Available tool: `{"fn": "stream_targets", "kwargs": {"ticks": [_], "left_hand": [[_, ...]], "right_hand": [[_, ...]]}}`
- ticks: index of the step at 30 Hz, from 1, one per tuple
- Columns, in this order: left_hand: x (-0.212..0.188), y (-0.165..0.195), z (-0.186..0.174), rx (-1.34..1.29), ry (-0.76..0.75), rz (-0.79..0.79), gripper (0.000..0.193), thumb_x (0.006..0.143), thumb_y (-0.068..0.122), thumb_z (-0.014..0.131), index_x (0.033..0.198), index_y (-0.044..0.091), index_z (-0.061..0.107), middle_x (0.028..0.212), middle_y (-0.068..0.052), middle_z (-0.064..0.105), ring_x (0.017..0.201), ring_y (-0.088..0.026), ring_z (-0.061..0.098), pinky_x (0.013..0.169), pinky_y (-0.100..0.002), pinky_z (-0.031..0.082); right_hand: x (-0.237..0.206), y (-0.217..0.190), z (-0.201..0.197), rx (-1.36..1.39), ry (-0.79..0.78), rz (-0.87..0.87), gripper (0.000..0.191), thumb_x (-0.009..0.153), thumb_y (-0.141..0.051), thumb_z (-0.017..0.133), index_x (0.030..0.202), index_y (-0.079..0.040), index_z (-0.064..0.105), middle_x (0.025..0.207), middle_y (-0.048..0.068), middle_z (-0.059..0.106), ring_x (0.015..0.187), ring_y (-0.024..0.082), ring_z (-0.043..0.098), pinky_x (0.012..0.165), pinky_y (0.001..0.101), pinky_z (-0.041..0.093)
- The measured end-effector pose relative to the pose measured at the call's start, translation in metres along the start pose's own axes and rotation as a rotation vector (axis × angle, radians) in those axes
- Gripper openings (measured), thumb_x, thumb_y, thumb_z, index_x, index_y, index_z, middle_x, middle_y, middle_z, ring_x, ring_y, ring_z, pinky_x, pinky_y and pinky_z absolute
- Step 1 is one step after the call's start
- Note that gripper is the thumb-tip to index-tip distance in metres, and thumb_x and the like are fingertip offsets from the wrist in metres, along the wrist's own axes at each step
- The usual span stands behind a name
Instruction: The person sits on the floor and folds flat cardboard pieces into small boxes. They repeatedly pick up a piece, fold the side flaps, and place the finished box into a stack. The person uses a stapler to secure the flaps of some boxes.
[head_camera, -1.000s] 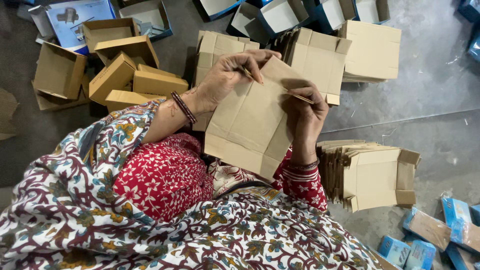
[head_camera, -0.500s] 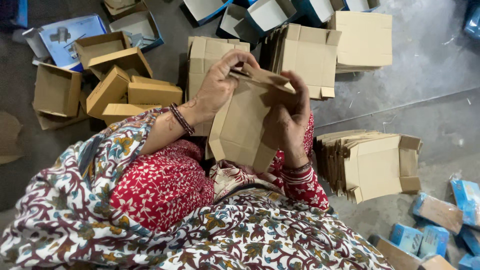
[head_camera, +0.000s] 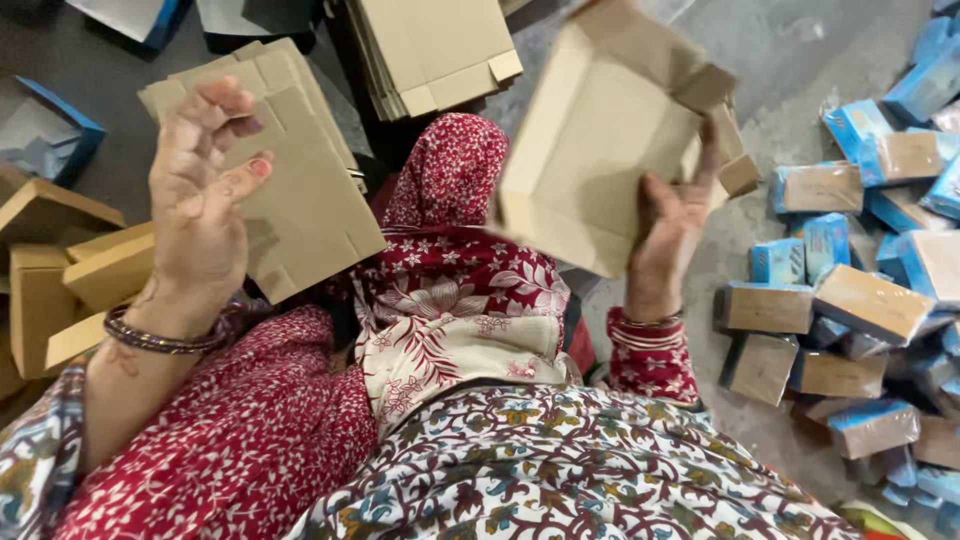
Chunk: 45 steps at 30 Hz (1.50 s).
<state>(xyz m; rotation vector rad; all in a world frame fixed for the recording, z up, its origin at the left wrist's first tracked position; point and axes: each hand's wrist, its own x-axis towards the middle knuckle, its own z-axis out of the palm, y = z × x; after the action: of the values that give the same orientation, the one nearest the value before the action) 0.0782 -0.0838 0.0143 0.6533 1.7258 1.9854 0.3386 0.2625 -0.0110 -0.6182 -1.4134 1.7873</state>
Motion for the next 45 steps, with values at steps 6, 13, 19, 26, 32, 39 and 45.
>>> {"fn": "stream_targets", "kwargs": {"ticks": [6, 13, 19, 26, 32, 39, 45], "left_hand": [[-0.011, -0.008, 0.004, -0.084, 0.005, -0.028, 0.046, 0.098, -0.011, 0.056, 0.14, 0.007, 0.054, 0.138, -0.001, 0.055, 0.126, -0.015, 0.052, 0.109, -0.031, 0.048], [-0.015, -0.018, 0.001, -0.035, -0.012, 0.018, 0.043, 0.1, -0.011, 0.057, 0.14, 0.006, 0.058, 0.133, -0.002, 0.058, 0.121, -0.014, 0.055, 0.109, -0.029, 0.051], [-0.006, -0.066, -0.019, 0.043, 0.202, -0.031, 0.052, 0.088, -0.013, 0.06, 0.135, 0.008, 0.062, 0.126, -0.002, 0.058, 0.113, -0.014, 0.058, 0.099, -0.027, 0.055], [0.002, -0.138, -0.045, 0.451, 0.5, -0.302, 0.059, 0.075, -0.003, 0.074, 0.129, 0.016, 0.063, 0.125, -0.005, 0.061, 0.111, -0.019, 0.06, 0.091, -0.032, 0.057], [-0.002, -0.15, -0.05, 0.664, 0.465, -0.599, 0.064, 0.073, 0.01, 0.083, 0.132, 0.022, 0.062, 0.122, -0.014, 0.056, 0.112, -0.028, 0.056, 0.086, -0.043, 0.054], [-0.003, -0.14, -0.046, 0.537, 0.338, -0.564, 0.056, 0.076, 0.004, 0.076, 0.129, 0.019, 0.065, 0.125, -0.009, 0.061, 0.112, -0.023, 0.062, 0.076, -0.037, 0.06], [0.02, -0.062, -0.039, 0.86, -0.062, -0.282, 0.045, 0.088, 0.009, 0.072, 0.132, 0.019, 0.068, 0.132, -0.014, 0.056, 0.108, -0.033, 0.061, 0.09, -0.04, 0.054]], "right_hand": [[0.013, 0.013, -0.125, -0.058, 0.316, -0.183, 0.079, 0.094, 0.005, 0.053, 0.164, -0.017, 0.024, 0.168, 0.018, 0.034, 0.152, 0.033, 0.044, 0.128, 0.0473, 0.04], [0.015, 0.081, -0.161, -0.601, 0.317, -0.238, 0.096, 0.087, 0.01, 0.064, 0.165, -0.009, 0.012, 0.172, 0.018, 0.017, 0.159, 0.033, 0.027, 0.132, 0.0439, 0.025], [0.02, 0.043, -0.171, -1.441, 0.027, -0.035, 0.085, 0.105, -0.028, 0.079, 0.165, 0.001, 0.027, 0.161, 0.032, 0.039, 0.148, 0.046, 0.038, 0.123, 0.0488, 0.03], [0.043, -0.021, -0.119, -1.468, 0.17, 0.056, 0.062, 0.1, -0.037, 0.069, 0.152, -0.008, 0.053, 0.109, 0.025, 0.072, 0.101, 0.04, 0.069, 0.095, 0.0516, 0.051], [0.07, 0.037, -0.084, -1.688, -0.219, -0.024, 0.051, 0.089, -0.044, 0.078, 0.129, -0.014, 0.068, 0.104, 0.025, 0.071, 0.101, 0.044, 0.067, 0.088, 0.0527, 0.051], [0.052, 0.061, -0.1, -1.614, -0.141, 0.235, 0.051, 0.092, -0.041, 0.071, 0.139, -0.025, 0.058, 0.093, 0.015, 0.073, 0.096, 0.04, 0.069, 0.084, 0.0527, 0.052], [0.049, 0.056, -0.087, -1.544, -0.092, 0.296, 0.047, 0.09, -0.038, 0.073, 0.132, -0.024, 0.057, 0.083, 0.011, 0.07, 0.085, 0.034, 0.069, 0.076, 0.0521, 0.052]]}}
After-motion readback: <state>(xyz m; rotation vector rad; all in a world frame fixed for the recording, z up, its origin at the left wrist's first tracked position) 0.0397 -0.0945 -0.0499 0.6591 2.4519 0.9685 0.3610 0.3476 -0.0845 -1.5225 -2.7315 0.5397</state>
